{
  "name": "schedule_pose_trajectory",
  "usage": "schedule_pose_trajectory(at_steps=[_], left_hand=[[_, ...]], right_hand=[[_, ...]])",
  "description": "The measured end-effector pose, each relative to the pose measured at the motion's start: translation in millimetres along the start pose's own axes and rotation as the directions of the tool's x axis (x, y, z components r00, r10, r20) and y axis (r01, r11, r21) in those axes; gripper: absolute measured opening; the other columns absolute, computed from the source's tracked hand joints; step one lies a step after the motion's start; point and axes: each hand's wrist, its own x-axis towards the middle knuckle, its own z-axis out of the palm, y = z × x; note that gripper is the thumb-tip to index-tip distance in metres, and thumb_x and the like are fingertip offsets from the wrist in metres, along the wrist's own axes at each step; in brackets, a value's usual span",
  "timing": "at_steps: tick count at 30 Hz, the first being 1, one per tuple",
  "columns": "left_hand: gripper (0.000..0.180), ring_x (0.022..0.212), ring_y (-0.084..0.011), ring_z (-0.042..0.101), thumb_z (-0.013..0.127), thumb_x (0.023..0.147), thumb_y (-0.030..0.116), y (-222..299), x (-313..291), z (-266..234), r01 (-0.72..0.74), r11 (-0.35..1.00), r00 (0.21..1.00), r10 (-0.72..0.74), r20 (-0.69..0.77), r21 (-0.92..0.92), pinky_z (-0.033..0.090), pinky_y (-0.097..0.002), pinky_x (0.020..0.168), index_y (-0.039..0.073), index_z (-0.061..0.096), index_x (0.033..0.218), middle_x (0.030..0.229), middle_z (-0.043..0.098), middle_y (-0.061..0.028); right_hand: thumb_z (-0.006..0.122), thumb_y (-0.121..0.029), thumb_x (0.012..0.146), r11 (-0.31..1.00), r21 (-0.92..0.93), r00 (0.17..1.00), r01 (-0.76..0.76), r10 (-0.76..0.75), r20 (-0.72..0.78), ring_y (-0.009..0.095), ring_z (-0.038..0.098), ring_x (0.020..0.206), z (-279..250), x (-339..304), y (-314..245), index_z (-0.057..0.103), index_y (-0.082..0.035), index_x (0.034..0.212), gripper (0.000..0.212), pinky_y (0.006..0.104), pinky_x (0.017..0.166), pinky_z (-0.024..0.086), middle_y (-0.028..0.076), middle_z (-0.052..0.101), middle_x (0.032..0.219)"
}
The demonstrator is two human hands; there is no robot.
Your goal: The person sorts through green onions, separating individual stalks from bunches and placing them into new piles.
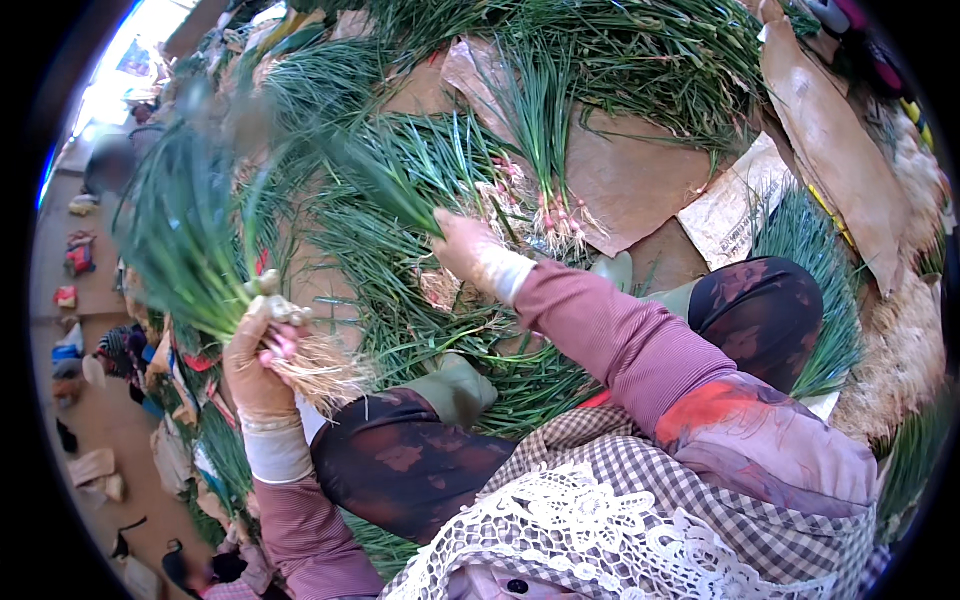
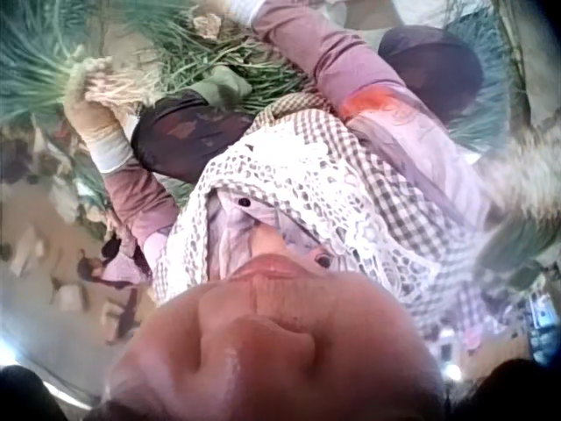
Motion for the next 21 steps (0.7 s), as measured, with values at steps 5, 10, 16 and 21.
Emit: schedule_pose_trajectory(at_steps=[5,10,16,21], left_hand=[[0.027,0.073,-0.0158,0.052,0.046,0.082,0.014,-11,10,-23,-0.028,0.982,0.999,0.022,-0.030,-0.185,0.043,-0.0305,0.071,-0.004,0.049,0.102,0.077,0.055,-0.0069],[0.027,0.077,-0.0208,0.055,0.048,0.081,0.011,-17,19,-18,0.078,0.972,0.993,-0.055,0.105,-0.221,0.044,-0.0327,0.076,-0.004,0.047,0.103,0.086,0.056,-0.0129],[0.026,0.051,-0.0152,0.055,0.054,0.076,0.008,-22,7,-14,0.111,0.988,0.987,-0.097,0.132,-0.106,0.042,-0.0172,0.043,-0.007,0.049,0.096,0.075,0.059,-0.0169],[0.023,0.047,-0.0123,0.053,0.054,0.076,0.011,-18,9,25,0.153,0.988,0.962,-0.157,0.225,0.034,0.038,-0.0164,0.036,-0.005,0.052,0.092,0.068,0.059,-0.0133]], right_hand=[[0.046,-0.032,0.079,0.998,-0.028,0.998,0.055,-0.055,0.013,0.032,0.051,0.091,14,1,47,0.047,-0.005,0.104,0.037,0.0361,0.078,0.041,0.017,0.054,0.096],[0.046,-0.024,0.081,0.977,-0.053,0.895,0.206,-0.210,-0.393,0.025,0.053,0.083,-34,52,98,0.052,-0.005,0.094,0.024,0.0328,0.073,0.042,0.012,0.056,0.086],[0.052,-0.031,0.075,0.922,-0.341,0.969,-0.185,0.113,-0.220,0.021,0.056,0.085,-50,15,52,0.054,-0.003,0.096,0.036,0.0319,0.074,0.043,0.014,0.058,0.083],[0.042,-0.021,0.086,0.648,0.643,0.823,0.408,-0.566,0.048,0.014,0.053,0.086,-26,-21,-36,0.053,0.001,0.097,0.027,0.0262,0.077,0.042,0.007,0.057,0.093]])
